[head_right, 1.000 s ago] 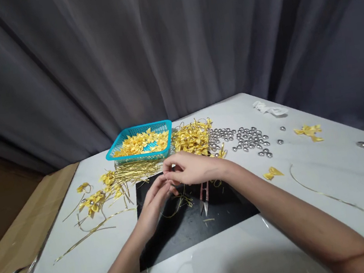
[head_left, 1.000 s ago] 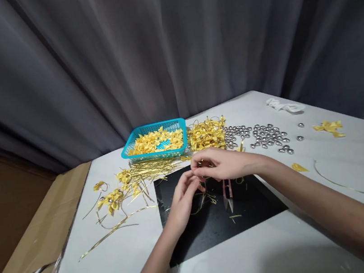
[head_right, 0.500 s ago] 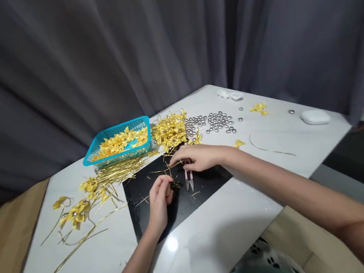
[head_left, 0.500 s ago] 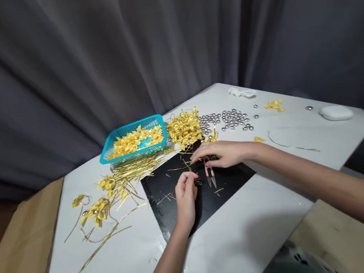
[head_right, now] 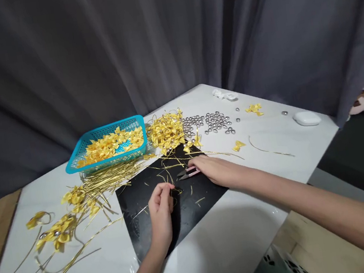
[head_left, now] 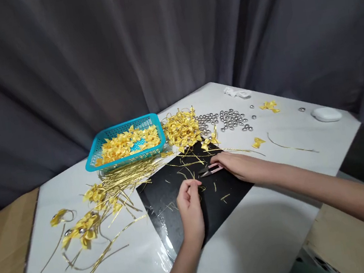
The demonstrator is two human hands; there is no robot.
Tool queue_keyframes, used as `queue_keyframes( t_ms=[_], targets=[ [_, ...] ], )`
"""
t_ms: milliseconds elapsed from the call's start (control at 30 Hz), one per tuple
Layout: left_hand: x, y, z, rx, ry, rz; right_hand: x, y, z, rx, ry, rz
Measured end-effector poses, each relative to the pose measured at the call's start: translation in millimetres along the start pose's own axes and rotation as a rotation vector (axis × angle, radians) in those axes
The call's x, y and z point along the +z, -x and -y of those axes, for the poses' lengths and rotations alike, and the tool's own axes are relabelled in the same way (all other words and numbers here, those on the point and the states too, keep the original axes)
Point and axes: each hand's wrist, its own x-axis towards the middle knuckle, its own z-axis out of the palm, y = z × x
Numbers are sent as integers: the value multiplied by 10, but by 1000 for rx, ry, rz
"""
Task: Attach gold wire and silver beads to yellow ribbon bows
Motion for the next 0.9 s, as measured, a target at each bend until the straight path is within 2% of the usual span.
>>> queue_keyframes(
  t_ms=[133,300,400,500,600,700,800,900],
  targets=[
    [10,-30,-2,-33,33,-2,2,45,113,193,-222,-33],
    [9,-64,-4,-60,77,3,151,89,333,375,-540,114],
    [0,-71,2,-76,95,1,259,62,379,434,-667,209],
    [-7,-67,3,-93,100,-2,316,5,380,484,-749,237],
    [-10,-63,-7,-106,101,-7,329,-44,399,516,-801,213],
    [-12,-60,-16,-112,104,-17,338,-56,454,518,-825,113],
    [-15,-56,-8,-126,134,-68,383,-32,519,521,-865,4],
    [-19,-54,11,-133,150,-109,469,-5,571,537,-948,-22]
  ],
)
